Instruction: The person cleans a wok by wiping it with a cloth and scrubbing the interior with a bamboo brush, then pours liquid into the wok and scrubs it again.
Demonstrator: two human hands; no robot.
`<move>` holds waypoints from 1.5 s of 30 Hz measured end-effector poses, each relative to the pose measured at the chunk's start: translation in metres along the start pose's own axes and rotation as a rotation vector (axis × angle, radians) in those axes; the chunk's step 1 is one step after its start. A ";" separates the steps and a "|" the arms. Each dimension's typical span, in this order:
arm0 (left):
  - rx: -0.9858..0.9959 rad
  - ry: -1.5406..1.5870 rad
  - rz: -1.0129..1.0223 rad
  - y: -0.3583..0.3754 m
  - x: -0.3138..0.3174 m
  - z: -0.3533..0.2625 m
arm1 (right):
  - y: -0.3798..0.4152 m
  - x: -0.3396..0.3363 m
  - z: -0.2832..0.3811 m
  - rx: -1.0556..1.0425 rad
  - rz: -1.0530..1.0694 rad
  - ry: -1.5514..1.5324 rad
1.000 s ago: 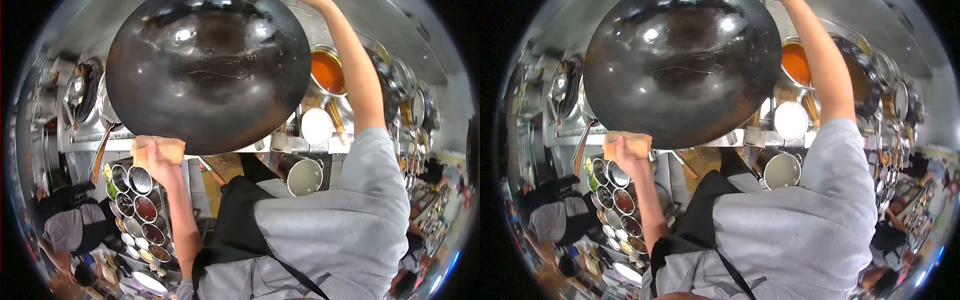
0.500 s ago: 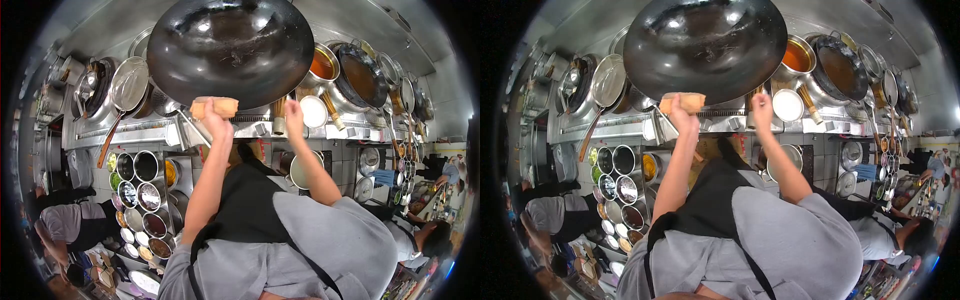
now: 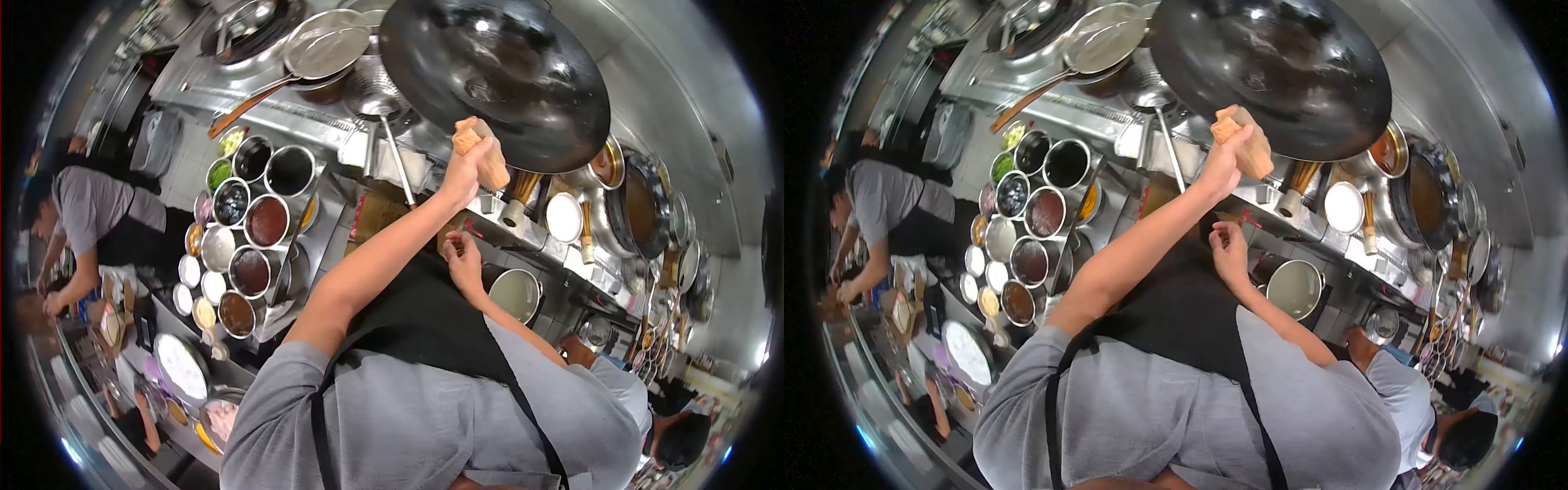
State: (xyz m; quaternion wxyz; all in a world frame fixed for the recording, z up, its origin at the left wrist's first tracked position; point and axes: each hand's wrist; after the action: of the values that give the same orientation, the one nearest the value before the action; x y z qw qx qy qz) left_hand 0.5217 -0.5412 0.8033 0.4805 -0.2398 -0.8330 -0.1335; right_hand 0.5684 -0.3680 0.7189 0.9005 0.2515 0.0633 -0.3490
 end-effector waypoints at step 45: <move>-0.060 -0.515 -0.480 -0.034 -0.166 -0.293 | -0.121 0.107 0.108 0.146 0.371 0.156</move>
State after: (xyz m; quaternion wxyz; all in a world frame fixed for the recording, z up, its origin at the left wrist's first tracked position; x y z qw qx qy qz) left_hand 0.7895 -0.7479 0.8076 0.2025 -0.0773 -0.9550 -0.2022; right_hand 0.5620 -0.5616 0.7316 0.9211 0.3497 0.0599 -0.1605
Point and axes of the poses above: each hand's wrist, its own y-axis away from the middle knuckle, its own x-axis out of the palm, z = x × y, and after that the axes turned 15 degrees about x, right-handed
